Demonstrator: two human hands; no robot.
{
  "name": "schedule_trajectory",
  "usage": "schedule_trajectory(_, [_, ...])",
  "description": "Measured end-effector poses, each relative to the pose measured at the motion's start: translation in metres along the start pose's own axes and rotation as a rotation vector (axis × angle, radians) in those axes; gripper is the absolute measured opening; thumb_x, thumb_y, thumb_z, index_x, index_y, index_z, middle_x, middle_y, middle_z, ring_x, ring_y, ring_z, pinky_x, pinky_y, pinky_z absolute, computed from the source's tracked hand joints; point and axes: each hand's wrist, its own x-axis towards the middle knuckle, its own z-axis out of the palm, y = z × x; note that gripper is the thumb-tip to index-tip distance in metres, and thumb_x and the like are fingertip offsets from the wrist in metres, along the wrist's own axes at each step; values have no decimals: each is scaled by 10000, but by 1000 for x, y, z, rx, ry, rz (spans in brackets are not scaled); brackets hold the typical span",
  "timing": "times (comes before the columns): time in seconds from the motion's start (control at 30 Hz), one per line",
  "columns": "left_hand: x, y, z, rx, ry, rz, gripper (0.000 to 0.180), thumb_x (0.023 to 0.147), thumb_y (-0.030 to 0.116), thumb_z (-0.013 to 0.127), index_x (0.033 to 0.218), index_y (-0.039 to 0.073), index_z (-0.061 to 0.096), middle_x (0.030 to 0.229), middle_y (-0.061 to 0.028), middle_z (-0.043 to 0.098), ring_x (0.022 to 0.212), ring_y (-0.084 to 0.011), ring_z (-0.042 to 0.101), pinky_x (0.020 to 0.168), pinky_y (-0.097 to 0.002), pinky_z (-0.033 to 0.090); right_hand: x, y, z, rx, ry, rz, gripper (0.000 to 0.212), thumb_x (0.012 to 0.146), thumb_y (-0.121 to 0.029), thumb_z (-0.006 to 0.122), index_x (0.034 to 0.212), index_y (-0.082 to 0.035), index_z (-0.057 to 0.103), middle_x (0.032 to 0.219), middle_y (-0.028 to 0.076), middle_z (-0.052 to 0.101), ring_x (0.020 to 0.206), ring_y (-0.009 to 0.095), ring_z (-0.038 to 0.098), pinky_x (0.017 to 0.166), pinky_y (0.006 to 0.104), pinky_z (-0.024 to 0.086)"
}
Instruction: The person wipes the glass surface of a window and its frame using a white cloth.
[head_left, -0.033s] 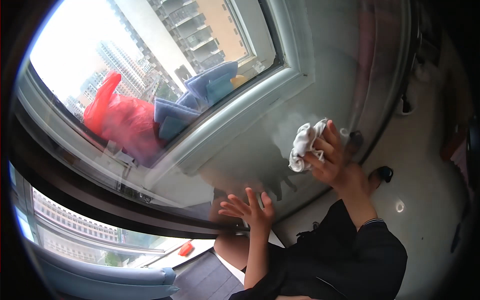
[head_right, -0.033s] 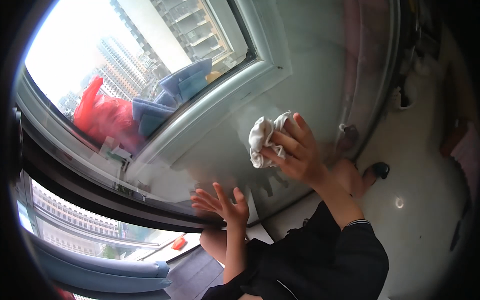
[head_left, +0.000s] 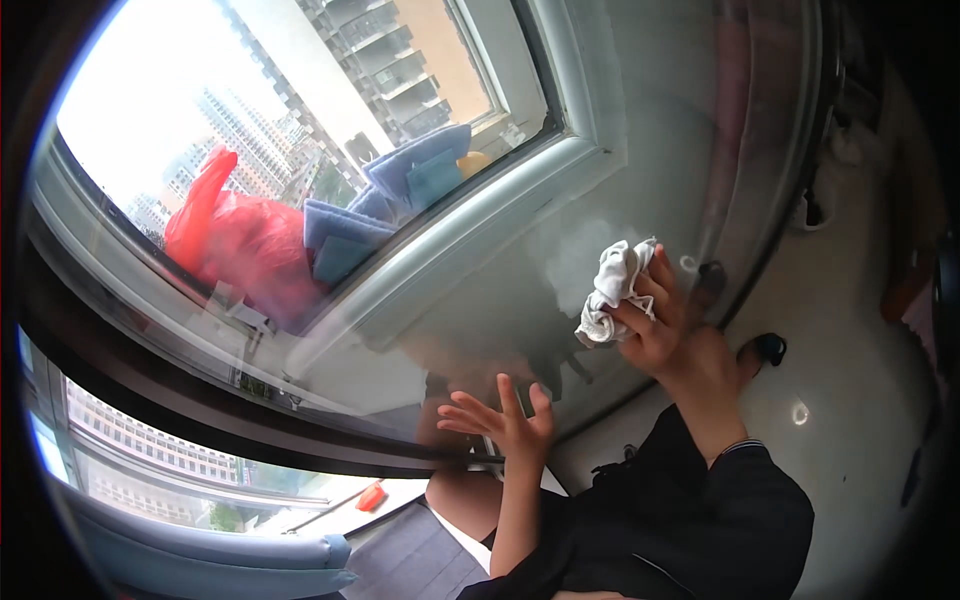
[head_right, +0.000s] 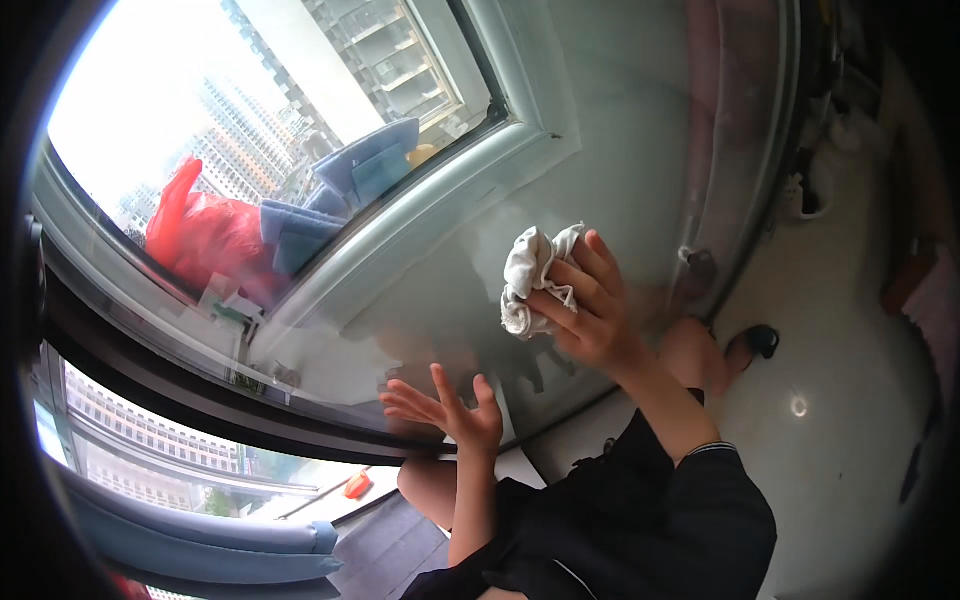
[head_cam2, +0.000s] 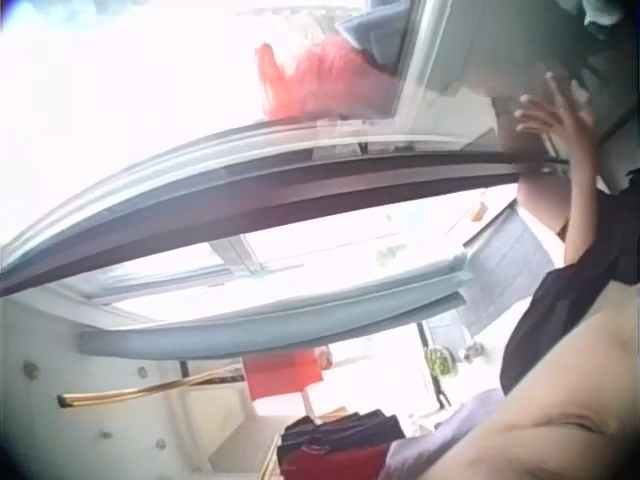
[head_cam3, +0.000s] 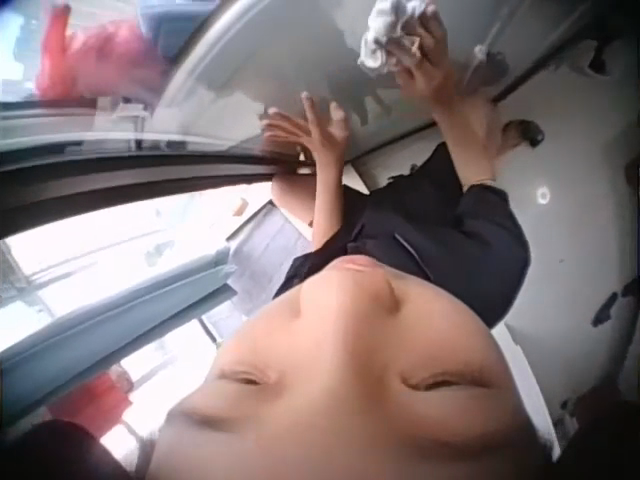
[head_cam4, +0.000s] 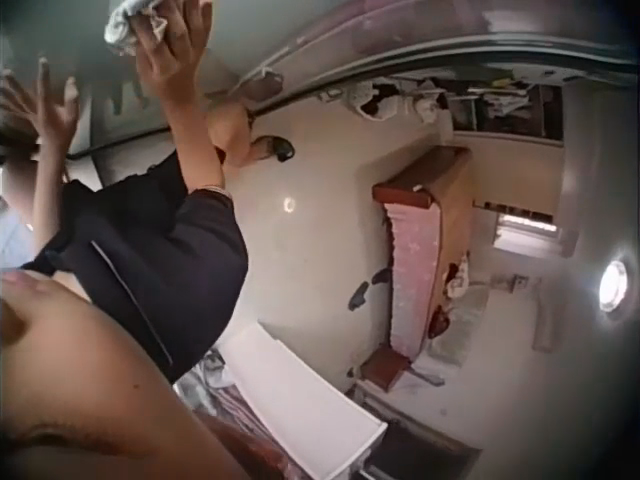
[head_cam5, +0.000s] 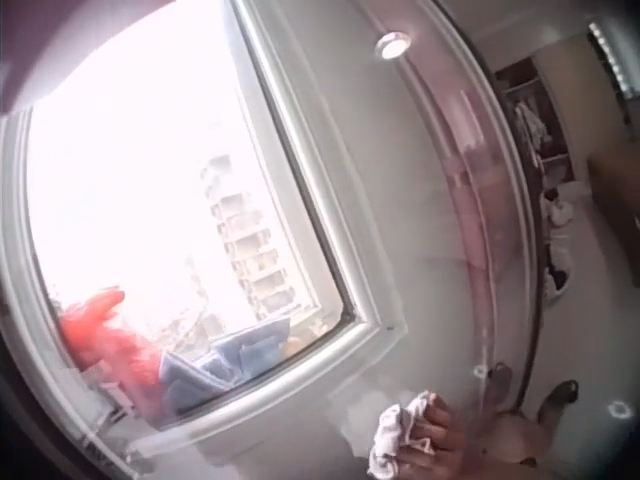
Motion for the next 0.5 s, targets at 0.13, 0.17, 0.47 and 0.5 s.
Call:
schedule_trajectory(0.13, [-5,35,34,18,44,-125,513,760,288,639,1234,179,475,1448,-243,-11,1308,-483,-92,962,-662,-62,-54,-29,14,215,-410,44,374,749,-151,591,1117,-217,588,1225,71,463,1186,361,372,991,547,243])
schedule_trajectory(0.17, [-18,28,40,-287,-105,-297,482,804,317,564,1237,138,454,1373,-213,146,1230,-408,99,957,-568,85,-54,-30,8,195,-429,20,381,746,-134,584,1120,-206,593,1234,65,464,1192,334,381,993,504,277])
schedule_trajectory(0.47, [-39,77,73,-76,-11,-130,727,775,354,648,1344,132,254,1426,-205,-40,1298,-393,-29,994,-591,7,-74,21,-40,619,-465,289,539,700,23,592,1211,-138,531,1269,120,452,1061,265,518,843,347,466])
schedule_trajectory(0.5, [-34,81,73,17,-15,-95,831,769,421,644,1401,147,179,1446,-204,-139,1323,-407,-147,993,-616,-79,-82,25,-43,670,-360,423,599,671,47,614,1232,-134,508,1271,133,444,1036,272,534,827,350,475])
